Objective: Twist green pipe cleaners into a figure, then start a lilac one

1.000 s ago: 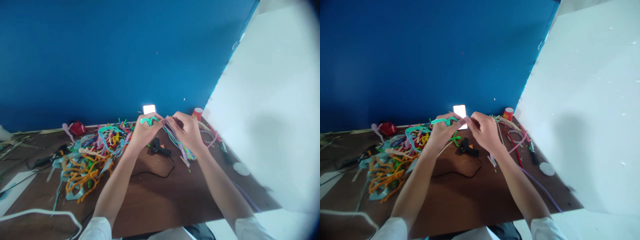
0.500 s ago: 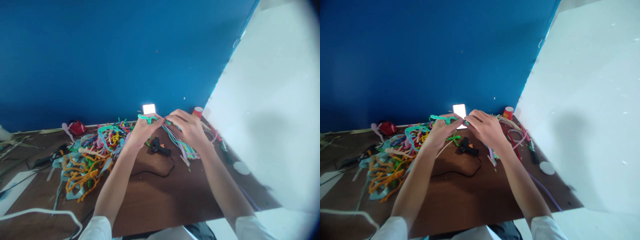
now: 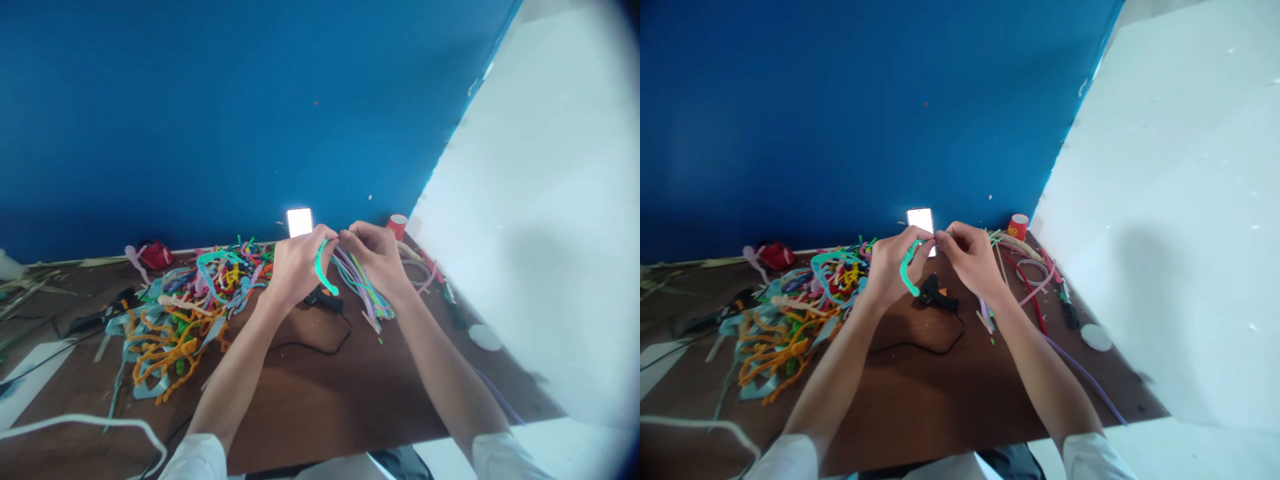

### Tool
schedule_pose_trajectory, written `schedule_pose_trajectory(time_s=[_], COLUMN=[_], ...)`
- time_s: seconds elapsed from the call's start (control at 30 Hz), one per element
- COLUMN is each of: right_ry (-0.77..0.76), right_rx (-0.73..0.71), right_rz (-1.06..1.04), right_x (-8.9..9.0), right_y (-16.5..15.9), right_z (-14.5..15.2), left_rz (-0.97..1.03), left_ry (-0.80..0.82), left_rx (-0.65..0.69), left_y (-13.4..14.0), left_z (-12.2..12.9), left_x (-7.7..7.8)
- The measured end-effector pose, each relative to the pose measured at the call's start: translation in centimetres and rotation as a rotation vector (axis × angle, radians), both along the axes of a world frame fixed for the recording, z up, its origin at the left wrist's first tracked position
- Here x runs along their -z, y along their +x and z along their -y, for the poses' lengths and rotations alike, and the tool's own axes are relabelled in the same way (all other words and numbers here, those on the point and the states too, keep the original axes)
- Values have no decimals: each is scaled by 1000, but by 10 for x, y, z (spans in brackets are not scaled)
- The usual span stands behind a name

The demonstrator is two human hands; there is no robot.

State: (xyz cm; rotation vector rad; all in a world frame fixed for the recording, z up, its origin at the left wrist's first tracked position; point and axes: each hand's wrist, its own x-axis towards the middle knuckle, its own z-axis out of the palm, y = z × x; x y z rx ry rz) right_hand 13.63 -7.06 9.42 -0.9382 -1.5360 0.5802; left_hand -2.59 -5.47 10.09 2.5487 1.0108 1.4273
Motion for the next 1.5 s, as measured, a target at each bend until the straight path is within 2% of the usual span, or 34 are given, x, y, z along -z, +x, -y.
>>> schedule_pose_trajectory(time_s=[0.1,0.17,0.27,0.4,0.53,0.67,0.77,0.87,1.03,1.23,1.37,1.5], right_ry=[-213,-226,-110,92,270,356,412,413,316,232,82,-202], right_rx=[-172,-177,-80,-7,-51,-146,-148,-76,117,210,147,-103], right_rz=[-233,-250,-98,182,305,326,327,343,419,420,278,-44], right_x=[1,1,-2,-9,-12,-10,-7,-5,-1,3,4,6], right_y=[-3,-2,0,8,17,21,20,17,11,4,1,0], right_z=[-1,-1,1,5,5,2,1,2,2,-3,-5,-9], left_rz=[-98,-79,53,260,374,422,413,389,301,69,-107,-246], left_ry=[211,191,-40,-361,-605,-879,-960,-888,-674,-378,-94,211], left_rx=[-83,-85,-24,123,269,459,503,445,311,109,-50,-83], left_y=[1,1,0,-3,-6,-8,-7,-4,-1,-1,2,3], left_z=[-3,-3,-1,2,-1,-6,-5,0,6,5,6,4], left_x=[6,7,2,-9,-11,-7,-7,-11,-13,-9,-5,2])
